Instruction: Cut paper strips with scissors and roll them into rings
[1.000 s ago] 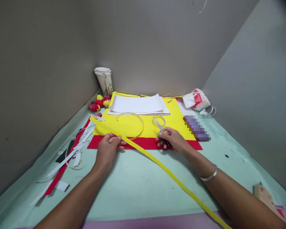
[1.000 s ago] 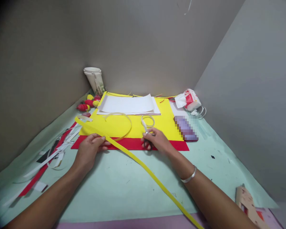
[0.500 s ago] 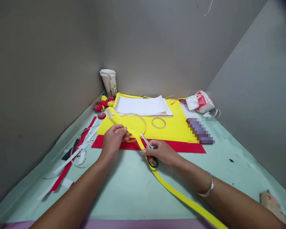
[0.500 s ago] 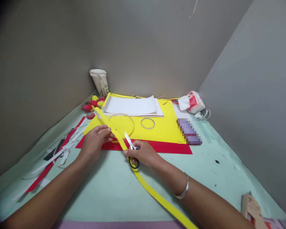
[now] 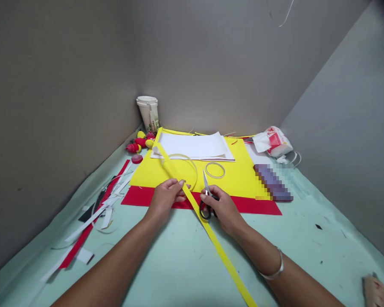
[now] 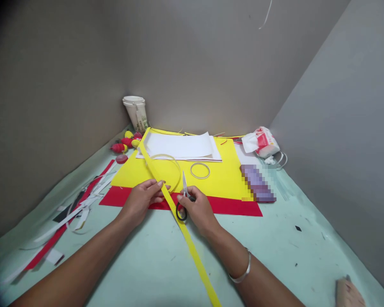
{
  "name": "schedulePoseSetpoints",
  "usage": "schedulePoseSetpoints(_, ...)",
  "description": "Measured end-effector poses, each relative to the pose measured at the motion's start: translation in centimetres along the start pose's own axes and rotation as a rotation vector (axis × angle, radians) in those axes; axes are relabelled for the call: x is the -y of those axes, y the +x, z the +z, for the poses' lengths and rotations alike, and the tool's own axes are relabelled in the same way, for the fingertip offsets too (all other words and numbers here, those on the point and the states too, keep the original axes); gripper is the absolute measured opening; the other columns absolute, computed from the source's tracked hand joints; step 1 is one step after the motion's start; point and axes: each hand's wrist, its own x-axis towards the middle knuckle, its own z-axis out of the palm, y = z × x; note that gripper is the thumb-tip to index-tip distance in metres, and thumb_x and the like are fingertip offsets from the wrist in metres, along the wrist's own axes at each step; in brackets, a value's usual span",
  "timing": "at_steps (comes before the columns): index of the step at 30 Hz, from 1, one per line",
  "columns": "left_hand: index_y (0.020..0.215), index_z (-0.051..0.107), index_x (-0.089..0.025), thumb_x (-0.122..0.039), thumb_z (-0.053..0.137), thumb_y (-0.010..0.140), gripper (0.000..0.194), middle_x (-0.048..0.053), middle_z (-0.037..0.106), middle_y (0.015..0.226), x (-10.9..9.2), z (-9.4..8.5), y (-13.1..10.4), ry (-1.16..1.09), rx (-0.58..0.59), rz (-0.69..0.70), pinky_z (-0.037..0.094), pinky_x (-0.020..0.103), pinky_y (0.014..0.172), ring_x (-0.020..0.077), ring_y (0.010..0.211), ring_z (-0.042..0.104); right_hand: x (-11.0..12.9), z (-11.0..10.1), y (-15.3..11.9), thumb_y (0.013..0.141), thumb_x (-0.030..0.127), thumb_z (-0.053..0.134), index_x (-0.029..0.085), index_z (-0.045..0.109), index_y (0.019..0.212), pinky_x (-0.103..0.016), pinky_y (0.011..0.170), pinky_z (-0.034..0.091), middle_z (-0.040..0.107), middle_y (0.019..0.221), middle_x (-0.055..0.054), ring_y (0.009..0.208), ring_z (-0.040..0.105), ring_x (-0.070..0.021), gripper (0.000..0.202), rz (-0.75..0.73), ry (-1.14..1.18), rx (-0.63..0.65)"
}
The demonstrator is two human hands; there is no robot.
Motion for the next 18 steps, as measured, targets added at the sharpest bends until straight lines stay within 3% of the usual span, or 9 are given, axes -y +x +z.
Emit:
schedulePoseSetpoints(3, 0.085, 0.063, -0.015, -0.042, 0.072, 0.072, 0.031, 0.001, 0.067, 0.069, 0.1, 0.0, 0.0, 0.045, -0.011, 0.030, 0.051, 0.020, 0.055, 0.0127, 0.061, 0.063, 0.5, -1.3, 0.5, 0.067, 0.030, 0.076, 0.018, 0.062, 0.094, -0.023, 0.058, 0.041, 0.057, 0.075, 0.001, 0.064, 0.052, -0.0119, 0.032, 0.049, 0.190, 0.031)
schedulePoseSetpoints(6, 0.081, 0.062, -0.017, -0.045, 0.070, 0.072, 0.030, 0.000, 0.066, 0.065, 0.2, 0.2, -0.3, 0.118, -0.024, 0.075, 0.051, 0.023, 0.058, 0.0146, 0.060, 0.064, 0.7, -2.5, 1.0, 0.066, 0.032, 0.077, 0.017, 0.062, 0.093, -0.023, 0.058, 0.041, 0.057, 0.072, 0.000, 0.064, 0.053, -0.0126, 0.034, 0.086, 0.261, 0.031)
schedulePoseSetpoints(14, 0.069, 0.058, -0.020, -0.044, 0.064, 0.077, 0.025, -0.001, 0.067, 0.071, -0.6, 0.8, -1.8, 0.321, -0.059, 0.340, 0.048, 0.024, 0.065, 0.0179, 0.075, 0.064, 0.5, -2.5, 1.2, 0.077, 0.052, 0.066, 0.017, 0.063, 0.110, -0.026, 0.056, 0.038, 0.059, 0.066, 0.000, 0.059, 0.053, -0.0139, 0.049, 0.038, 0.089, -0.036)
schedulePoseSetpoints(18, 0.075, 0.055, -0.021, -0.045, 0.064, 0.077, 0.026, -0.001, 0.066, 0.074, 0.0, 1.8, -2.3, 0.098, 0.090, 0.166, 0.052, 0.028, 0.070, 0.0169, 0.073, 0.066, 0.4, -2.2, 1.2, 0.078, 0.056, 0.062, 0.018, 0.060, 0.115, -0.027, 0.056, 0.041, 0.059, 0.065, 0.001, 0.055, 0.052, -0.0130, 0.053, 0.031, 0.055, -0.017)
